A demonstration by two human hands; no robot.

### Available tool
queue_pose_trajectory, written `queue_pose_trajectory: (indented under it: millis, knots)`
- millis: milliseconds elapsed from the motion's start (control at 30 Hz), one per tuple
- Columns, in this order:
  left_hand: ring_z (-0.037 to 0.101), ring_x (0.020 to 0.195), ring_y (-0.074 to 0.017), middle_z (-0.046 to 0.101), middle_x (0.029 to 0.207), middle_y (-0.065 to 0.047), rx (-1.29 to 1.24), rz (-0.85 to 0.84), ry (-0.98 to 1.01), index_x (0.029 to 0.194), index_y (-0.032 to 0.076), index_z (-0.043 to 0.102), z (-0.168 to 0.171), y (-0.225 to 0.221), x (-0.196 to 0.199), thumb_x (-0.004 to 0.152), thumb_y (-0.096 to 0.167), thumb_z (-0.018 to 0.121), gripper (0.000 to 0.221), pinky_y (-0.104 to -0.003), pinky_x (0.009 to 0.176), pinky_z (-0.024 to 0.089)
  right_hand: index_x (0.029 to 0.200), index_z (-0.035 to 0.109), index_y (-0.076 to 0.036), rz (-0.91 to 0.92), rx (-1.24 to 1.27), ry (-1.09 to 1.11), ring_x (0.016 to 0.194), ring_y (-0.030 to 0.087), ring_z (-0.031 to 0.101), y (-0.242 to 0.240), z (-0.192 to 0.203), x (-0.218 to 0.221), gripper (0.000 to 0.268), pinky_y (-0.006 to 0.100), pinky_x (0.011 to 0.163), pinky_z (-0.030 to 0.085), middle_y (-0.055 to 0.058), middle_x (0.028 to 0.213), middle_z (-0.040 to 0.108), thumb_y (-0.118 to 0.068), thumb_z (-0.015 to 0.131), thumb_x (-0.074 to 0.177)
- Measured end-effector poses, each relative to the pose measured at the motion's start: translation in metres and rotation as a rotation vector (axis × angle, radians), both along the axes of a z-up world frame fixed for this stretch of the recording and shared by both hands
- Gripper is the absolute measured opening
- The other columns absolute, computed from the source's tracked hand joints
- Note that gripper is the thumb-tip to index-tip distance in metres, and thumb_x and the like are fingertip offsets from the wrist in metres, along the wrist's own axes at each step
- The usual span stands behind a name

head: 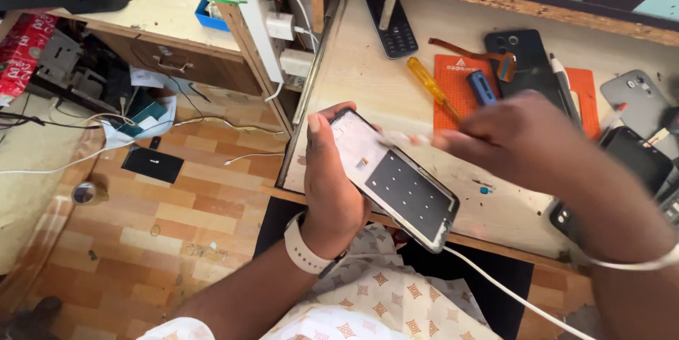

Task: The person cleans the back of a disassembled smartphone with a toothbrush and then uses a blue precision screwdriver to remove screws from the device's internal frame.

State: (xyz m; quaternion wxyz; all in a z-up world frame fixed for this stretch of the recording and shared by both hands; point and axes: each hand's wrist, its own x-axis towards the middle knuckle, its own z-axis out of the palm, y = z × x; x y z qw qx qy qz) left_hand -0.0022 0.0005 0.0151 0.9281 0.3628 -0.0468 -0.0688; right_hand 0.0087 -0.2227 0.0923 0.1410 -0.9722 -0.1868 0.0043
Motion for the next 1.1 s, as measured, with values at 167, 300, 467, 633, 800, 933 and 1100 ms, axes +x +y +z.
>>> queue_pose_trajectory:
  millis: [167,300,467,633,800,933,1100]
  knots:
    - [0.063,0.098,-0.0216,0.062,0.108,-0.015,0.0,0.062,0.012,0.14,0.0,0.045,-0.004,-0.004,0.004,0.113,0.056,0.038,0.063,-0.037,0.089,0.055,0.055,0.061,-0.001,0.03,0.035,-0.034,0.04,0.035,0.046,-0.001,0.006,0.0,0.05,0.048,0.044,0.037,0.017,0.048,0.047,-0.039,0.073,0.083]
    - [0.07,0.091,-0.0247,0.067,0.1,-0.016,-0.119,-0.039,0.125,0.125,0.006,0.045,0.003,-0.007,0.006,0.1,0.056,0.036,0.056,-0.038,0.085,0.059,0.058,0.061,-0.001,-0.001,0.062,-0.104,0.045,0.037,0.045,0.004,-0.009,-0.002,0.054,0.047,0.046,0.036,0.019,0.052,0.047,-0.04,0.074,0.092]
    - [0.062,0.095,-0.022,0.062,0.104,-0.014,0.011,0.02,-0.061,0.139,0.0,0.047,-0.008,-0.007,0.005,0.114,0.054,0.034,0.061,-0.036,0.088,0.053,0.065,0.068,-0.009,0.012,0.104,0.013,0.038,0.02,0.049,-0.013,0.001,-0.001,0.046,0.04,0.037,0.037,0.005,0.045,0.052,-0.05,0.073,0.086]
    - [0.065,0.106,-0.0211,0.065,0.116,-0.015,0.173,-0.036,-0.113,0.132,-0.001,0.046,0.0,-0.009,0.001,0.111,0.052,0.028,0.06,-0.035,0.096,0.055,0.052,0.056,-0.001,-0.027,0.029,-0.171,0.037,0.031,0.041,0.005,-0.015,0.008,0.06,0.044,0.042,0.034,0.014,0.044,0.042,-0.041,0.071,0.093]
    - [0.067,0.107,-0.0229,0.066,0.119,-0.018,0.149,-0.087,-0.151,0.132,0.001,0.045,0.005,-0.002,0.001,0.112,0.053,0.025,0.059,-0.036,0.096,0.055,0.056,0.061,0.0,-0.123,0.028,0.003,0.035,0.03,0.041,0.005,-0.003,0.005,0.054,0.044,0.041,0.035,0.016,0.043,0.045,-0.042,0.079,0.086]
    - [0.063,0.114,-0.0199,0.062,0.128,-0.016,0.019,-0.148,-0.12,0.132,0.0,0.045,0.002,-0.006,0.004,0.114,0.051,0.031,0.056,-0.035,0.102,0.055,0.066,0.068,0.0,0.012,0.161,-0.176,0.041,0.023,0.044,0.005,-0.017,0.016,0.043,0.039,0.043,0.036,0.012,0.052,0.052,-0.034,0.076,0.091]
    - [0.061,0.101,-0.0153,0.063,0.126,-0.014,-0.146,-0.388,-0.055,0.133,0.002,0.048,-0.007,0.005,0.004,0.114,0.051,0.034,0.054,-0.032,0.089,0.055,0.075,0.075,-0.002,0.012,0.234,-0.083,0.043,0.019,0.05,-0.006,-0.012,0.018,0.033,0.035,0.043,0.039,0.008,0.055,0.058,-0.033,0.08,0.085]
